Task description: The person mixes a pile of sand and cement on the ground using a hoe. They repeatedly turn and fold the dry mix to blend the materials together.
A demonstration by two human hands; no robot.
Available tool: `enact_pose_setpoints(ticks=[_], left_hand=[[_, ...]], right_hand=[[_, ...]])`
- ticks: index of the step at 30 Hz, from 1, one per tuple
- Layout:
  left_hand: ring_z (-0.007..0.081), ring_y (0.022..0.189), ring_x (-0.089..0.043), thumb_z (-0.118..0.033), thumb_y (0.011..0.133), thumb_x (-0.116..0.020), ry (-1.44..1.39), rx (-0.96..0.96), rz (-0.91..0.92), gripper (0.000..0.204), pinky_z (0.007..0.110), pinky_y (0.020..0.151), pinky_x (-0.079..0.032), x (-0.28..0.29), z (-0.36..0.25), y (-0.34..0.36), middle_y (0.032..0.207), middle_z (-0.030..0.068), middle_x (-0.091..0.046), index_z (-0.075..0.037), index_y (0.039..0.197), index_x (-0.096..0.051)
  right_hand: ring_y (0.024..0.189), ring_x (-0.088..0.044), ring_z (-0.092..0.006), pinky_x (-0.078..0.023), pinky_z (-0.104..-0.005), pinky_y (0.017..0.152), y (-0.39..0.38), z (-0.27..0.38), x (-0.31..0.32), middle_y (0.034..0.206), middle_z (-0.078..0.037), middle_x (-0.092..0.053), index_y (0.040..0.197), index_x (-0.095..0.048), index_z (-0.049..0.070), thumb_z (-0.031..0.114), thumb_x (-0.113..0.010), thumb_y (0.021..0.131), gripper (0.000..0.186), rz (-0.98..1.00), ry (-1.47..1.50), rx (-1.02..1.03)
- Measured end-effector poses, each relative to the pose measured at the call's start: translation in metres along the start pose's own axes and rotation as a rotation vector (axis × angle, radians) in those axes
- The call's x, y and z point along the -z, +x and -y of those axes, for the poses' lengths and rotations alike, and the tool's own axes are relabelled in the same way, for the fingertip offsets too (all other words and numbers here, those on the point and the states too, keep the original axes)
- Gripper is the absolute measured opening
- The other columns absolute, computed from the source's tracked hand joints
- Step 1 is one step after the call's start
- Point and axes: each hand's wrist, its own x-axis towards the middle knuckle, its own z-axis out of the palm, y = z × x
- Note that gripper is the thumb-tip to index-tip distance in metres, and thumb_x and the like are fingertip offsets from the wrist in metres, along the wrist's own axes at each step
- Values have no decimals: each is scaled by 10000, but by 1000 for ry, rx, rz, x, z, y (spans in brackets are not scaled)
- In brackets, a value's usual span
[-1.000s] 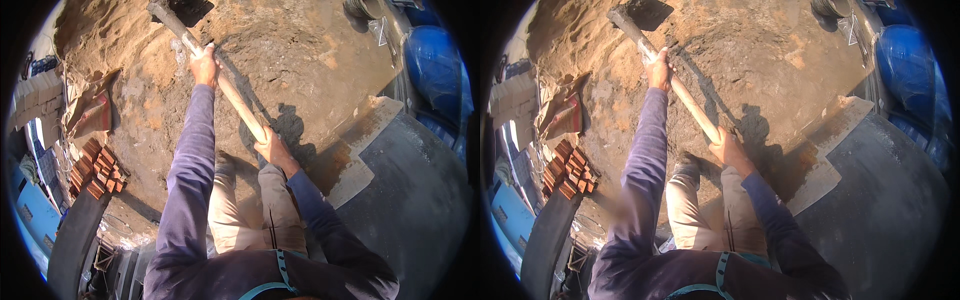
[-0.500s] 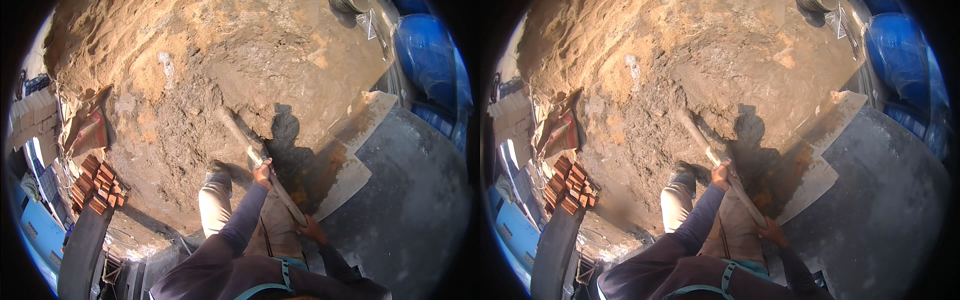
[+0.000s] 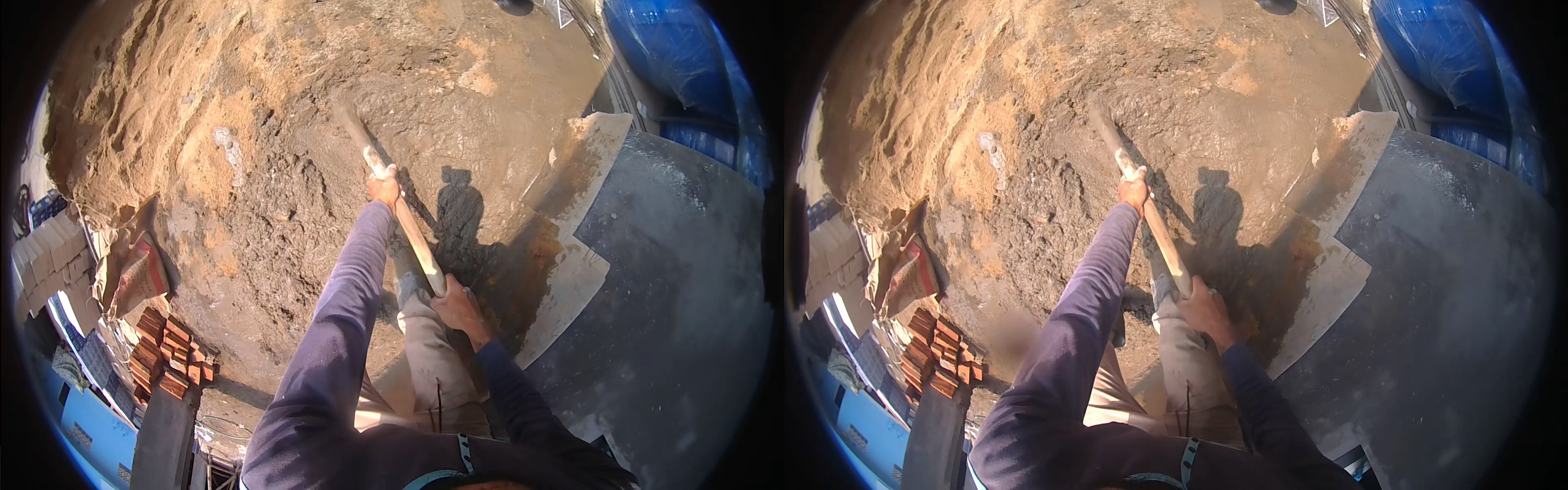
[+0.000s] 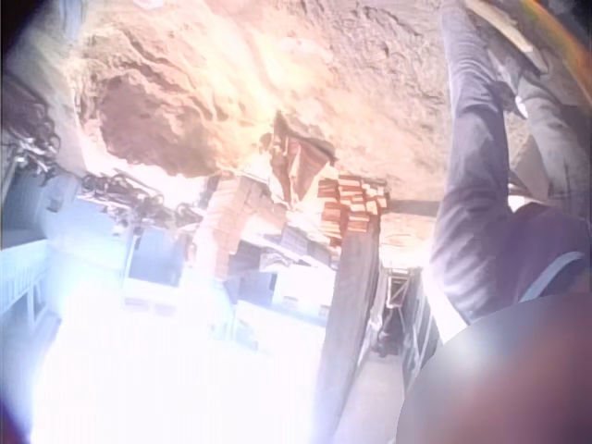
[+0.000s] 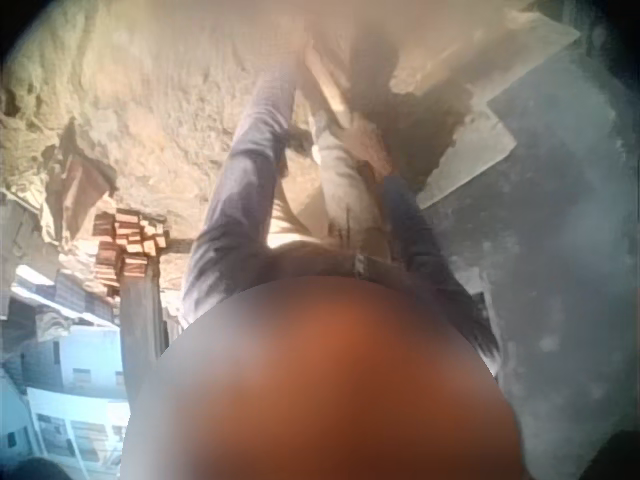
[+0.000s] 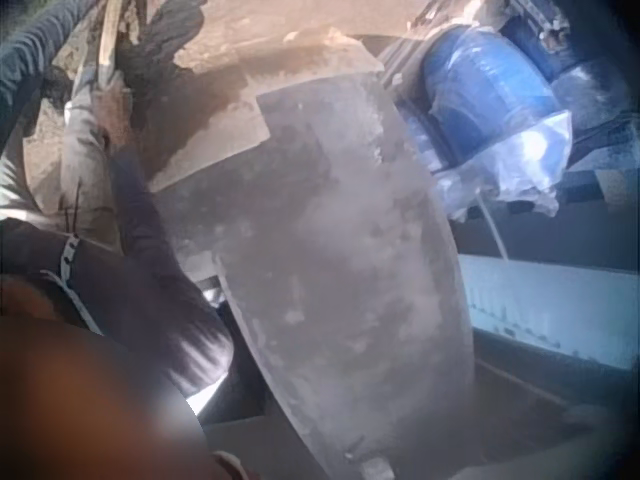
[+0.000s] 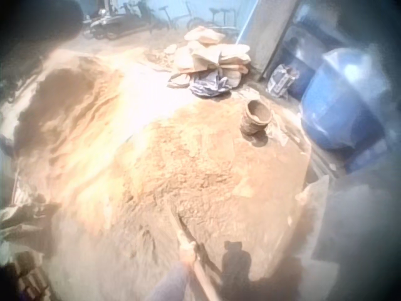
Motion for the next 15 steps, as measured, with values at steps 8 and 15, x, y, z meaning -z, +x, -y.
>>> enact_pose_setpoints(ticks=[8, 15], left_hand=[[172, 544, -568, -264, 962, -728, -81, 485, 116, 231, 360, 518, -517, 26, 110, -240, 686, 38, -568, -80, 909, -599], [167, 815, -660, -210, 998, -688, -195, -54, 354, 291, 310, 751, -559, -77, -97, -121, 996, 80, -674, -7, 1193, -612]], right_hand=[[997, -664, -453, -528, -533, 839, -184, -193, -22, 977, -237, -694, 1165, -616, 35, 365, -750, 813, 501, -60, 208, 75], [909, -636, -453, -498, -517, 778, 20, -77, -10, 926, -237, -655, 1095, -571, 42, 131, -743, 813, 342, -380, 364, 155]])
